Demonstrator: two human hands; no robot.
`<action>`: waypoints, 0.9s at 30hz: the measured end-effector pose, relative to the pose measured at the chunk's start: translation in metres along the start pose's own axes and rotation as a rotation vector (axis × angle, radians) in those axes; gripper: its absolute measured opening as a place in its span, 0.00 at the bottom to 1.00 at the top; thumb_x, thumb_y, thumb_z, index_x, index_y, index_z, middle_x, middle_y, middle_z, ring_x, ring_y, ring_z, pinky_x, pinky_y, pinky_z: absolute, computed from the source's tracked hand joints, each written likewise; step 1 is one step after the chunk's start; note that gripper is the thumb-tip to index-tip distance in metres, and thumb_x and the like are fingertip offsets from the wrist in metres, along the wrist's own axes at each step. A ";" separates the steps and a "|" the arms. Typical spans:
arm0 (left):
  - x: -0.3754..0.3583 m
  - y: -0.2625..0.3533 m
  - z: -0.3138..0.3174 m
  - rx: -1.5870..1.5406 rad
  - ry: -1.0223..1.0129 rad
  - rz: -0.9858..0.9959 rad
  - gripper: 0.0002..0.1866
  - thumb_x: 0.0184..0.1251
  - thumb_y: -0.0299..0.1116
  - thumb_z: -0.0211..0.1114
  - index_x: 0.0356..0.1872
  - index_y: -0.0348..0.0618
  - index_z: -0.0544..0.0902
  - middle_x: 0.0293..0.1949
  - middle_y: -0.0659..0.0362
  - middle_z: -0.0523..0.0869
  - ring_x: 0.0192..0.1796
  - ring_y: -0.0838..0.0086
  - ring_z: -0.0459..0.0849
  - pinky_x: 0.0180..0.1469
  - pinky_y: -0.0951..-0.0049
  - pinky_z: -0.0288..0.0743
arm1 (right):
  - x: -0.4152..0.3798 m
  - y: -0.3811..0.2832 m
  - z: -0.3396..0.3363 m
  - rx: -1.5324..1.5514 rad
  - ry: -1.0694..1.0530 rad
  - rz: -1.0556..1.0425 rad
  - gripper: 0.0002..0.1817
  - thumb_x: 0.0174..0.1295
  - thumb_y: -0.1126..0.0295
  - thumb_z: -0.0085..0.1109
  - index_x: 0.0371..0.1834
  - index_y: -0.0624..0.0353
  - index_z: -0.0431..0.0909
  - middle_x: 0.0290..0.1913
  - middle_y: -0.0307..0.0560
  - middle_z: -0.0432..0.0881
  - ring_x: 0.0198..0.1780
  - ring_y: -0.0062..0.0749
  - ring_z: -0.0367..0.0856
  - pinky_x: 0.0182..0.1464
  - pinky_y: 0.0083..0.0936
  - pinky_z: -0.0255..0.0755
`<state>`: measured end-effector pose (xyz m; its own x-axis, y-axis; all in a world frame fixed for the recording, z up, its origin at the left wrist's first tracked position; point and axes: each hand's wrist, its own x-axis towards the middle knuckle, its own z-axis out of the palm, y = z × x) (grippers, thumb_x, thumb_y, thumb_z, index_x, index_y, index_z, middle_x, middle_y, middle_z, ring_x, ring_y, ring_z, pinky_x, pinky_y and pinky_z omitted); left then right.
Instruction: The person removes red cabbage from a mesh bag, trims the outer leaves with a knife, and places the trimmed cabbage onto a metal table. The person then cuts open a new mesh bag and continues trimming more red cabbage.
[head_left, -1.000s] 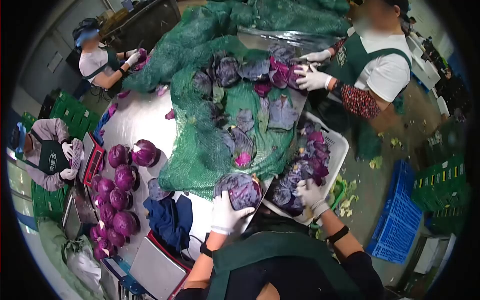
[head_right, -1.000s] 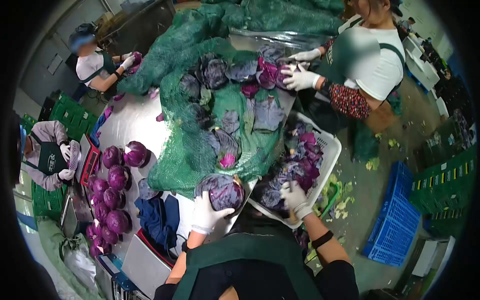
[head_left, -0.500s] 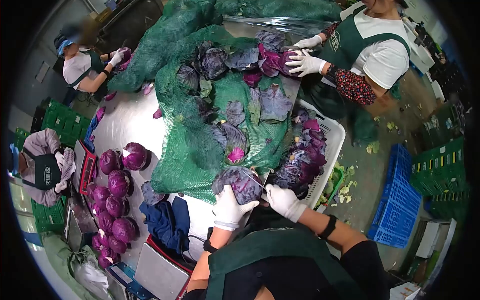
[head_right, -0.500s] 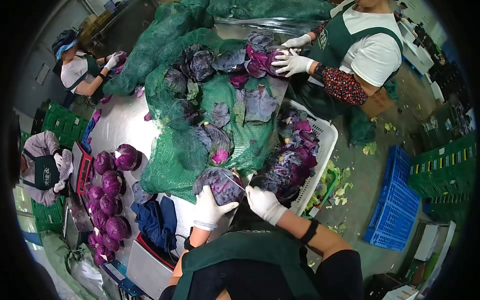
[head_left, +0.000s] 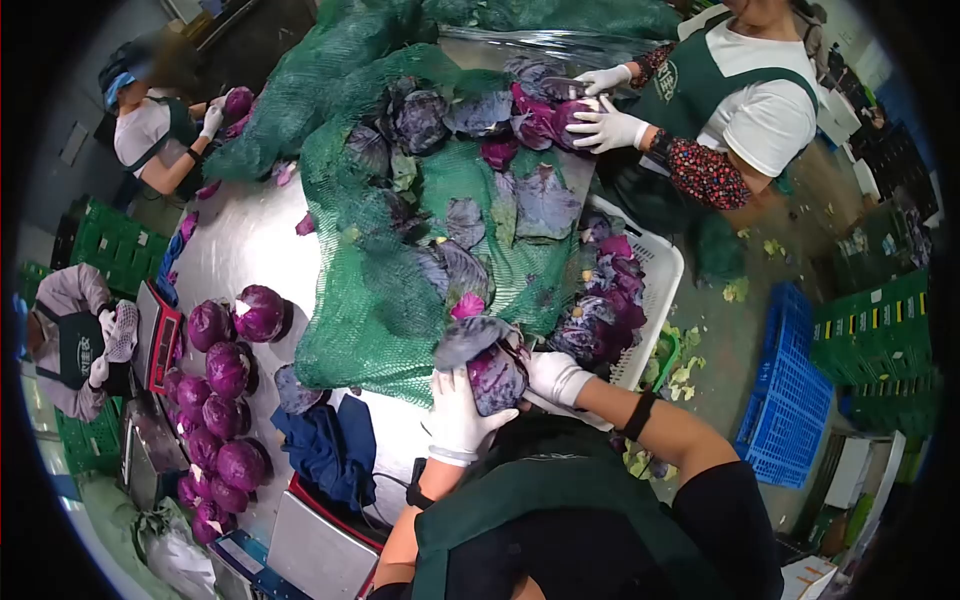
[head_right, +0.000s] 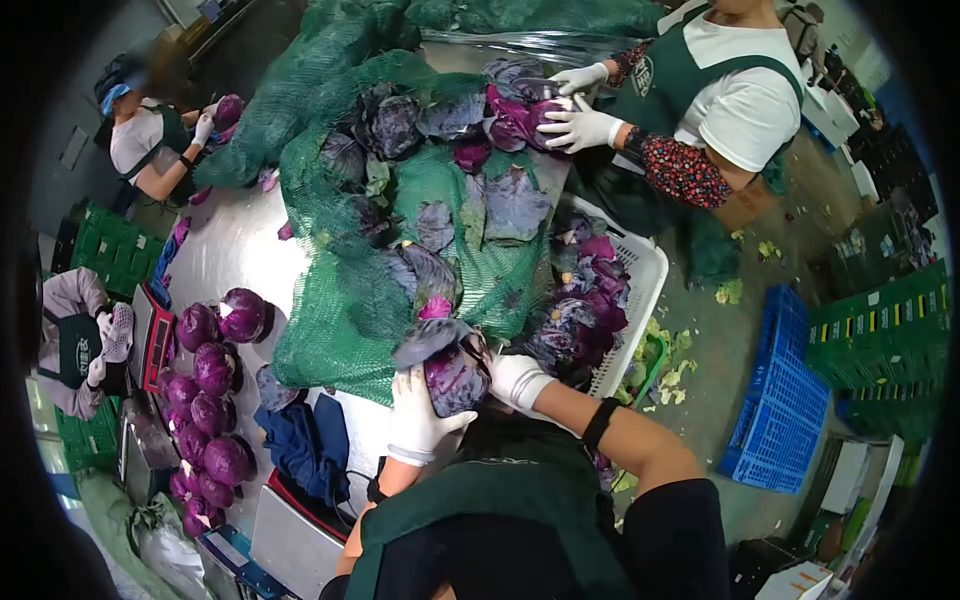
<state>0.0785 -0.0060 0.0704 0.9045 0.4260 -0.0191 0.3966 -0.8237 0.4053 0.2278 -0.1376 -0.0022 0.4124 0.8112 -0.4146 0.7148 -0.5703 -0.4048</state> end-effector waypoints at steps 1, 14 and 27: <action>-0.006 -0.016 0.001 0.008 0.000 -0.007 0.64 0.23 0.58 0.78 0.63 0.30 0.56 0.61 0.38 0.63 0.61 0.47 0.65 0.65 0.57 0.58 | 0.001 0.005 -0.003 -0.016 -0.015 -0.056 0.23 0.59 0.64 0.43 0.55 0.65 0.65 0.31 0.60 0.81 0.30 0.51 0.81 0.33 0.42 0.75; -0.059 -0.033 -0.046 -1.267 -0.077 -0.577 0.30 0.54 0.26 0.68 0.59 0.36 0.66 0.52 0.54 0.77 0.48 0.71 0.80 0.52 0.70 0.75 | -0.055 0.096 0.005 0.872 0.608 0.542 0.23 0.62 0.67 0.49 0.61 0.59 0.64 0.33 0.56 0.80 0.26 0.44 0.79 0.33 0.36 0.74; 0.005 -0.032 -0.011 -0.358 -0.014 -0.116 0.47 0.45 0.56 0.70 0.55 0.22 0.66 0.50 0.36 0.74 0.52 0.49 0.75 0.56 0.60 0.68 | -0.023 -0.058 -0.049 -0.308 0.307 -0.399 0.23 0.57 0.62 0.52 0.57 0.55 0.69 0.63 0.47 0.65 0.43 0.35 0.79 0.30 0.24 0.79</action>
<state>0.0687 0.0261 0.0672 0.8600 0.5013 -0.0954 0.4188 -0.5866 0.6932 0.2044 -0.1171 0.0710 0.1902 0.9817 -0.0053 0.9604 -0.1872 -0.2063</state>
